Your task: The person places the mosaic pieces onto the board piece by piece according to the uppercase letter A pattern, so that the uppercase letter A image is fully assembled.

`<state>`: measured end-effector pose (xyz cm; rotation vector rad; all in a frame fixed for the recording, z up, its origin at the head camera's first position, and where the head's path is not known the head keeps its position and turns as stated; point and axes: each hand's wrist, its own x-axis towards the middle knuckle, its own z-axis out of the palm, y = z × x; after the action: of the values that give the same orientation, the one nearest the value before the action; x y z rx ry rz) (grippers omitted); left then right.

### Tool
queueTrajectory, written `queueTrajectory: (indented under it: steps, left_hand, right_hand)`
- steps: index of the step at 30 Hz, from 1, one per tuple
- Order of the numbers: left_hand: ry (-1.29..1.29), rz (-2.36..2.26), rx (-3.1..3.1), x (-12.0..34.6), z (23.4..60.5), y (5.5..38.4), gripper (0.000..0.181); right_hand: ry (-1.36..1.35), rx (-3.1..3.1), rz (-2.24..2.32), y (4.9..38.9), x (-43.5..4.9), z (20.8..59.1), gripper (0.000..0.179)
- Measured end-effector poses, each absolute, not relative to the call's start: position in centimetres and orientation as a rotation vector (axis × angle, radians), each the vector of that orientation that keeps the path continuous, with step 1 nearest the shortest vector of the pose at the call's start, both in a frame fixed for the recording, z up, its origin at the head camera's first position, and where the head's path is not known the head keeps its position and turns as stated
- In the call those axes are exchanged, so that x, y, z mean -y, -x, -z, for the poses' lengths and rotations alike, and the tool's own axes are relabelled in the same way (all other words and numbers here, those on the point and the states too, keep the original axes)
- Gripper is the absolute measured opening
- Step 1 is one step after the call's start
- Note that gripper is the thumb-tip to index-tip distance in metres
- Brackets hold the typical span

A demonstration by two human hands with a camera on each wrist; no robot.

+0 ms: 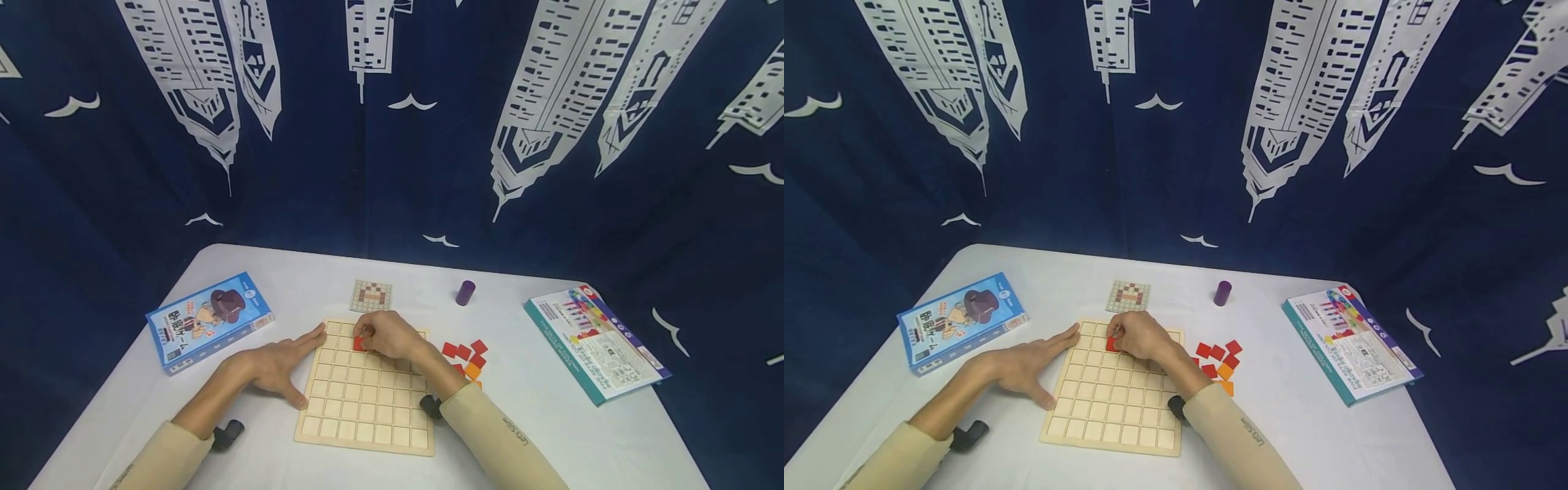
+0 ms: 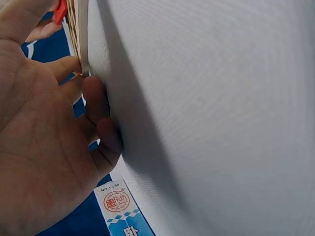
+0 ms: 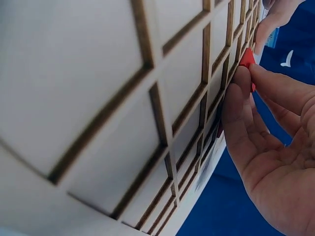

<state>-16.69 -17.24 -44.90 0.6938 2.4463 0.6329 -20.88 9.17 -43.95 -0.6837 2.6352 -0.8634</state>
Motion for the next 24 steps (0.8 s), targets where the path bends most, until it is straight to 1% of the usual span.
queueTrajectory:
  steps: [18, 24]
  left_hand:
    - [-0.696, -0.629, -2.446, 17.31, 44.88, 16.75, 0.131]
    - [-0.703, -0.62, -2.449, 17.29, 44.89, 16.71, 0.131]
  right_hand:
    - [0.705, -2.677, 0.831, 20.75, -8.95, 43.82, 0.012]
    - [0.696, -2.684, 0.806, 20.69, -8.82, 43.9, 0.014]
